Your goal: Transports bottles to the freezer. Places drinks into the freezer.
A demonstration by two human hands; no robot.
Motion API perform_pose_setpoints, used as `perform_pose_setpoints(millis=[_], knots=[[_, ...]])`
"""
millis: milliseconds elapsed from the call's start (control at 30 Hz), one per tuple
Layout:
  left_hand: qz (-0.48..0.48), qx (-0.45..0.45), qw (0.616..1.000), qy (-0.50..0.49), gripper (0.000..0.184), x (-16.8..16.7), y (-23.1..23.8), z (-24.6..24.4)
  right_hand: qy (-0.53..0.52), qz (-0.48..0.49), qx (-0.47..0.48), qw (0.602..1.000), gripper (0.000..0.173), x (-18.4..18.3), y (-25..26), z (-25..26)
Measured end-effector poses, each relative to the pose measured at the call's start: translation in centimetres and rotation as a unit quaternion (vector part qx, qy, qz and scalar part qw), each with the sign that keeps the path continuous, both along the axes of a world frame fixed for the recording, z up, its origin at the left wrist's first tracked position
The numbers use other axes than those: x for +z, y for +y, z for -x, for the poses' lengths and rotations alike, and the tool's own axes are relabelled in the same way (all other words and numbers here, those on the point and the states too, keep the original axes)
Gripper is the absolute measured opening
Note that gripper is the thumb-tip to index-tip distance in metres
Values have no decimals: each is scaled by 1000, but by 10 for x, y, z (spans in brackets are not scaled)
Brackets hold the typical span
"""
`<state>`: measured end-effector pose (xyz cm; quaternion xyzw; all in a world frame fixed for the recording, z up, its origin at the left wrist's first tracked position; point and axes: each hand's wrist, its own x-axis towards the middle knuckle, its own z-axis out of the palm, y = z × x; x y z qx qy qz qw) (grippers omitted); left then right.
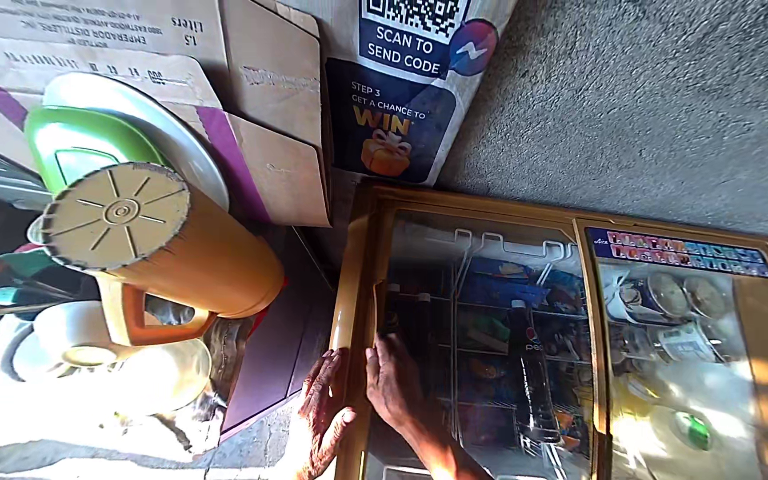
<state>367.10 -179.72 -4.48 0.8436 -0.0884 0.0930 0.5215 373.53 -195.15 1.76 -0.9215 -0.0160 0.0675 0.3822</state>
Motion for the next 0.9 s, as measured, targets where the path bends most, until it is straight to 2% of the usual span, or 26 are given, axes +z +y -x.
perform_pose_setpoints(millis=[100, 233, 300, 367, 500, 533, 600, 667, 700, 800, 900], knots=[[2, 2, 1000, 1, 88, -2, 1, 0, 42, 11, 43, 998, 36, 8, 9, -10], [-4, -2, 1000, 13, 82, 6, 0, 6, 116, -14, 95, 989, 42, 21, -11, -3], [-19, -14, 999, 23, 82, 20, -5, 6, 108, -52, 75, 990, 41, 27, -30, 21], [-27, -68, 997, 34, 84, 38, -13, 3, 76, -77, 26, 994, 38, 26, -55, 57], [-32, -211, 977, -6, 79, 57, -50, -8, -56, -70, -137, 986, 29, 13, -120, 157], [-38, -241, 969, -32, 77, 54, -64, -10, -45, -48, -170, 983, 28, 16, -138, 187], [-34, -295, 950, -96, 72, 46, -96, -9, 49, -32, -227, 972, 30, 30, -169, 252], [-14, -374, 921, -108, 66, 36, -130, 1, 116, -19, -300, 947, 33, 40, -181, 326], [-12, -419, 903, -95, 62, 34, -145, 13, 149, -21, -336, 930, 35, 42, -177, 365], [-64, -537, 840, -42, 51, 64, -184, 83, 194, -63, -450, 870, 37, 33, -133, 473], [-92, -671, 736, -16, 46, 68, -205, 173, 216, -142, -566, 783, 39, 14, -52, 570]])
